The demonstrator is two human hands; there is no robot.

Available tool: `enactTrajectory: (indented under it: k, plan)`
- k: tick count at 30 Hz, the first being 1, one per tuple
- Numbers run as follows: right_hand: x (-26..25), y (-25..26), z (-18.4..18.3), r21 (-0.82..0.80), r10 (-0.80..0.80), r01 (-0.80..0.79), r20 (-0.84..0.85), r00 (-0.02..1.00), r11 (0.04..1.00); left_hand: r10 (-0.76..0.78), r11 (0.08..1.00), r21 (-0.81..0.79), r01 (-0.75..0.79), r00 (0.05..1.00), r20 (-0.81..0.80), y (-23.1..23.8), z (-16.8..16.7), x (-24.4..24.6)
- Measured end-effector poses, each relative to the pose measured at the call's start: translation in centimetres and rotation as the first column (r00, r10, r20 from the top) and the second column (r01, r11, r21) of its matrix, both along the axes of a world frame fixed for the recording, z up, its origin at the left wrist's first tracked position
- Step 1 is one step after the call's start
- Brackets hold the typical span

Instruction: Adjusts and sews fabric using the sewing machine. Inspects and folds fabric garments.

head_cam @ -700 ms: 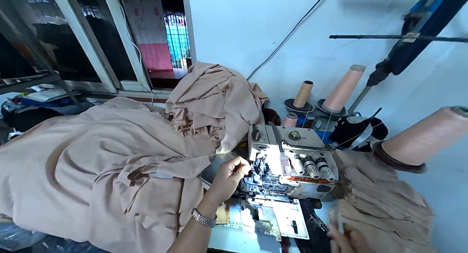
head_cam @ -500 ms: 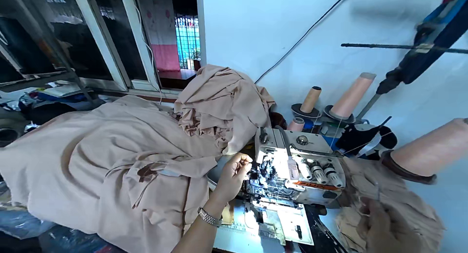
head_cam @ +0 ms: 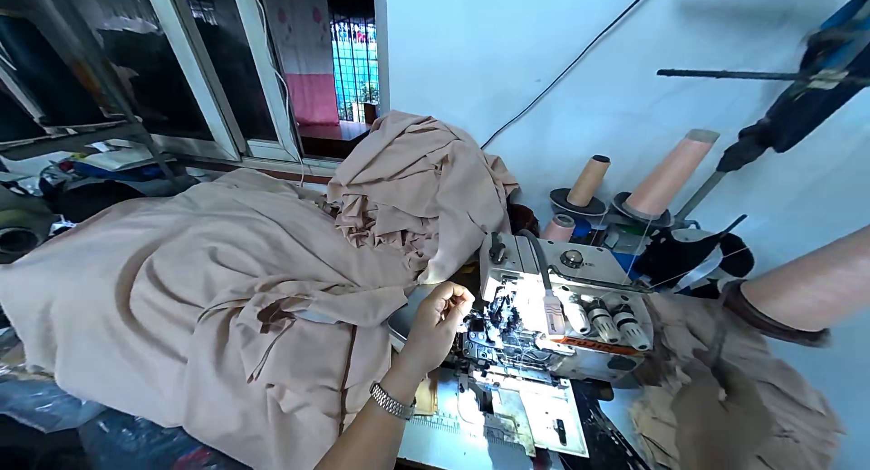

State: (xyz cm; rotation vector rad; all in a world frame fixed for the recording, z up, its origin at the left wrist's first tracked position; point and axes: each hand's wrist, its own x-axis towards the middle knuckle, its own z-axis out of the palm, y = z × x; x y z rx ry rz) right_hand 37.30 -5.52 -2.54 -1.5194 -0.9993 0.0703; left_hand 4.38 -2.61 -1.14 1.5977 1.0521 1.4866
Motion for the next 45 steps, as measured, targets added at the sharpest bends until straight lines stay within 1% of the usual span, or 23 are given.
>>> enactTrajectory:
  k: [2,4,6,7,9,10,12,14,17,21,23,27,29,30,31,33,34,35,36,39,42,43,45]
  plan:
    - [0.2,1.4,0.6,0.079,-0.024,0.024,-0.001,1.0,0.997,-0.008,1.0,-0.012,0.008,1.0,0.007,0.0,0.1,0.1]
    - [-0.9,0.9,2.0,0.289,0.0,-0.007,0.024,1.0,0.957,-0.013,1.0,-0.028,0.013,1.0,0.013,0.1,0.3,0.0]
    - [-3.2,-1.2,3.6,0.424,0.159,-0.155,0.026,0.987,0.892,-0.03,0.999,-0.046,0.03,1.0,0.009,0.1,0.3,-0.1]
    - [-4.7,-2.4,4.2,0.436,0.246,-0.247,0.059,0.967,0.866,-0.038,0.998,-0.045,0.038,0.999,0.004,0.1,0.3,-0.1]
    - [-7.6,-4.4,4.7,0.311,0.379,-0.421,0.186,0.906,0.852,-0.056,0.998,-0.04,0.056,0.998,-0.002,0.2,0.4,-0.2]
    - [-9.0,-4.9,4.8,0.236,0.419,-0.466,0.226,0.88,0.852,-0.064,0.997,-0.034,0.064,0.998,-0.002,0.2,0.3,-0.2]
    - [-11.6,-5.0,4.9,0.131,0.442,-0.476,0.226,0.868,0.869,-0.072,0.997,-0.036,0.073,0.997,0.007,0.2,0.3,-0.2]
    - [-13.2,-4.7,5.1,0.099,0.453,-0.472,0.166,0.876,0.876,-0.07,0.997,-0.035,0.071,0.997,0.017,0.2,0.3,-0.2]
    - [-14.8,-4.2,6.2,0.106,0.561,-0.565,0.066,0.825,0.818,-0.067,0.997,-0.043,0.068,0.997,0.023,0.1,0.3,-0.2]
    - [-16.4,-3.3,7.3,0.003,0.597,-0.601,0.12,0.794,0.799,-0.047,0.999,-0.027,0.046,0.999,-0.017,0.2,0.3,-0.2]
    - [-16.5,-3.1,7.4,0.003,0.618,-0.622,0.113,0.778,0.783,-0.035,0.999,-0.02,0.035,0.999,-0.036,0.1,0.3,-0.2]
    - [-14.9,-4.9,5.8,0.098,0.623,-0.63,0.09,0.777,0.77,-0.026,0.998,-0.053,0.024,0.999,-0.031,-0.2,0.6,-0.3]
    - [-13.5,-6.4,4.0,0.168,0.632,-0.623,0.001,0.775,0.764,-0.025,0.999,-0.047,0.024,0.999,-0.021,-0.1,0.5,-0.3]
    - [-12.5,-6.8,3.1,0.188,0.595,-0.58,-0.031,0.803,0.793,-0.023,0.999,-0.042,0.023,1.0,-0.019,-0.1,0.4,-0.2]
    - [-11.1,-6.8,2.2,0.19,0.509,-0.494,-0.04,0.86,0.849,-0.024,0.999,-0.041,0.023,1.0,-0.02,-0.1,0.4,-0.3]
    - [-7.7,-5.3,1.0,0.144,0.22,-0.22,0.016,0.975,0.965,-0.027,0.999,-0.035,0.026,0.999,-0.024,-0.2,0.4,-0.3]
    - [-5.8,-4.0,0.7,0.093,0.056,-0.062,0.06,0.997,0.994,-0.028,0.999,-0.034,0.027,0.999,-0.026,-0.3,0.5,-0.3]
    - [-4.1,-2.7,0.9,0.011,-0.045,0.044,0.068,0.997,0.999,-0.027,0.999,-0.031,0.026,0.999,-0.029,-0.3,0.5,-0.3]
    - [-2.5,-1.4,1.1,-0.09,-0.063,0.068,0.058,0.996,0.994,-0.025,0.999,-0.03,0.024,0.999,-0.028,-0.3,0.5,-0.2]
    - [1.8,3.3,0.3,-0.341,0.015,-0.019,-0.013,1.0,0.94,-0.002,1.0,-0.017,0.002,1.0,-0.029,-0.2,0.4,-0.1]
    - [2.8,6.8,0.7,-0.571,0.11,-0.107,-0.03,0.994,0.814,-0.007,1.0,-0.008,0.007,1.0,-0.026,0.0,0.1,-0.2]
    - [3.0,7.5,0.7,-0.601,0.131,-0.142,-0.062,0.989,0.787,-0.01,1.0,-0.008,0.01,1.0,-0.023,0.1,0.1,-0.2]
    - [3.6,8.0,-0.2,-0.555,0.16,-0.206,-0.131,0.978,0.806,-0.012,1.0,-0.02,0.012,1.0,-0.023,0.1,0.1,-0.2]
